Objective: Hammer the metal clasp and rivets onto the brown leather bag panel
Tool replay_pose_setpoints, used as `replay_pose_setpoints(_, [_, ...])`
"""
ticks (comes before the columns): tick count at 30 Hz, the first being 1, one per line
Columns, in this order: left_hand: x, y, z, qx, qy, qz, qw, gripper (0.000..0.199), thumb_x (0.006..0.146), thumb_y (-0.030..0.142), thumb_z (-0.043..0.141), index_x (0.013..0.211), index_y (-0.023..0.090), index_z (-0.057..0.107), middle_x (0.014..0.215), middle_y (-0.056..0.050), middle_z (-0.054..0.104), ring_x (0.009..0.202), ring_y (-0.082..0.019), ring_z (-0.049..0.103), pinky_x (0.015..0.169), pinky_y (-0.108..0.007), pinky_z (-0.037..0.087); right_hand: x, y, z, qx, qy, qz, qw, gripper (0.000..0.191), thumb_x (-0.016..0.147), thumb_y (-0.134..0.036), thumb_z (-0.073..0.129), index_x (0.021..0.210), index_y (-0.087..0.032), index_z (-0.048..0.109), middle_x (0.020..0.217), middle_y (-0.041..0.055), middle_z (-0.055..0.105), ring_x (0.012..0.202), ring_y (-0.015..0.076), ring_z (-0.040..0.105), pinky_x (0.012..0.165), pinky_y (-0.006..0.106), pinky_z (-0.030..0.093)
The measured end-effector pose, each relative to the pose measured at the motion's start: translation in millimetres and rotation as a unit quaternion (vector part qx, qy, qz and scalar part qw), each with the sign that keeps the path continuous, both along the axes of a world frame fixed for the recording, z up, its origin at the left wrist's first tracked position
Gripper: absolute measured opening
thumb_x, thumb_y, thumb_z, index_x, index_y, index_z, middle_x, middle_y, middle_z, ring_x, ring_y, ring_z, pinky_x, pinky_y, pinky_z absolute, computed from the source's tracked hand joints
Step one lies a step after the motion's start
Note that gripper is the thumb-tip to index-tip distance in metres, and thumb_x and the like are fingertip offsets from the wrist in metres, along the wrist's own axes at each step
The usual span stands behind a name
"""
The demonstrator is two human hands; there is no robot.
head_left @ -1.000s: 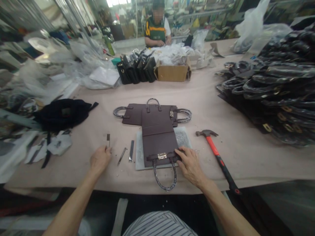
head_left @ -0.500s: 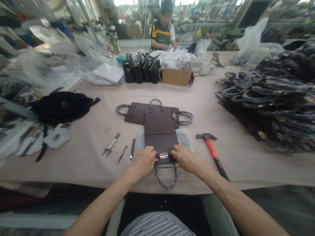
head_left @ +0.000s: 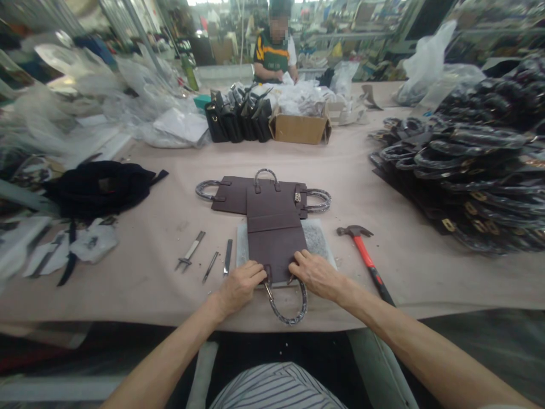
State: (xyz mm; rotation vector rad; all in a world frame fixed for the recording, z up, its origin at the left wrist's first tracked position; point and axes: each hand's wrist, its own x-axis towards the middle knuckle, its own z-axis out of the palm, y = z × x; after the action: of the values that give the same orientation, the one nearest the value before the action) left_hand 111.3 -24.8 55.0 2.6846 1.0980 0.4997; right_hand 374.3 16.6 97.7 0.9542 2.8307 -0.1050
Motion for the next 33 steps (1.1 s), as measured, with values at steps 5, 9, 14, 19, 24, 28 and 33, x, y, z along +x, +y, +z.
replay_pose_setpoints(5, [-14, 8, -18.2, 0.050, -0.097, -0.046, 0.993, 0.039, 0.086, -0.002, 0.038, 0.102, 0.018, 0.068, 0.100, -0.010, 0.067, 0.098, -0.022, 0.062, 0.091, -0.038, 0.057, 15, 1, -8.2, -0.022, 0.036, 0.007, 0.999, 0.016, 0.097, -0.013, 0.048, 0.095, -0.018, 0.063, 0.105, 0.0104, 0.061, 0.089, 0.0226, 0.050, 0.069, 0.033, 0.039])
replay_pose_setpoints(9, [-14, 8, -18.5, 0.075, -0.104, -0.054, 0.990, 0.042, 0.086, -0.004, 0.037, 0.104, 0.016, 0.068, 0.104, -0.010, 0.068, 0.104, -0.021, 0.063, 0.095, -0.039, 0.057, 19, -3, -15.2, -0.029, 0.073, 0.013, 0.997, 0.016, 0.096, -0.013, 0.050, 0.090, -0.017, 0.064, 0.105, 0.0105, 0.061, 0.090, 0.0225, 0.047, 0.075, 0.035, 0.041])
replay_pose_setpoints(14, [-7, -2, -13.9, 0.104, -0.071, -0.023, 0.992, 0.040, 0.090, -0.001, 0.035, 0.111, 0.011, 0.067, 0.106, -0.014, 0.068, 0.103, -0.024, 0.063, 0.096, -0.042, 0.058, 23, -9, -22.9, -0.019, 0.118, 0.005, 0.993, 0.016, 0.094, -0.010, 0.051, 0.090, -0.016, 0.065, 0.112, 0.0120, 0.061, 0.093, 0.0228, 0.047, 0.084, 0.037, 0.045])
replay_pose_setpoints(19, [-3, -7, -15.3, 0.093, -0.066, 0.005, 0.993, 0.038, 0.093, 0.002, 0.038, 0.114, 0.014, 0.068, 0.110, -0.015, 0.068, 0.106, -0.025, 0.063, 0.096, -0.044, 0.058, 30, -11, -30.4, -0.009, 0.158, 0.045, 0.986, 0.017, 0.093, -0.010, 0.051, 0.096, -0.014, 0.067, 0.114, 0.0127, 0.064, 0.094, 0.0233, 0.052, 0.085, 0.040, 0.051])
replay_pose_setpoints(24, [0, -12, -16.4, 0.037, -0.149, 0.045, 0.987, 0.042, 0.090, -0.001, 0.040, 0.118, 0.014, 0.067, 0.117, -0.015, 0.069, 0.111, -0.024, 0.063, 0.096, -0.042, 0.058, 40, -10, -33.2, -0.030, 0.255, 0.021, 0.966, 0.040, 0.089, -0.002, 0.042, 0.120, -0.016, 0.064, 0.124, 0.0110, 0.065, 0.106, 0.0234, 0.056, 0.092, 0.040, 0.055])
replay_pose_setpoints(28, [-7, -19, -19.1, 0.005, -0.246, 0.160, 0.956, 0.038, 0.093, 0.004, 0.043, 0.119, 0.017, 0.067, 0.114, -0.012, 0.072, 0.110, -0.021, 0.066, 0.097, -0.038, 0.057, 36, -10, -33.6, -0.014, 0.316, -0.031, 0.948, 0.034, 0.095, -0.011, 0.042, 0.120, -0.019, 0.064, 0.117, 0.0087, 0.069, 0.103, 0.0225, 0.060, 0.089, 0.040, 0.056])
replay_pose_setpoints(33, [-49, -15, -4.7, -0.067, -0.083, 0.453, 0.885, 0.024, 0.096, 0.014, 0.050, 0.109, 0.016, 0.070, 0.109, -0.012, 0.073, 0.106, -0.025, 0.066, 0.096, -0.038, 0.053, 19, -14, -37.2, 0.026, 0.304, -0.074, 0.949, 0.023, 0.099, -0.026, 0.048, 0.110, -0.019, 0.067, 0.106, 0.0105, 0.068, 0.093, 0.0252, 0.060, 0.079, 0.043, 0.054])
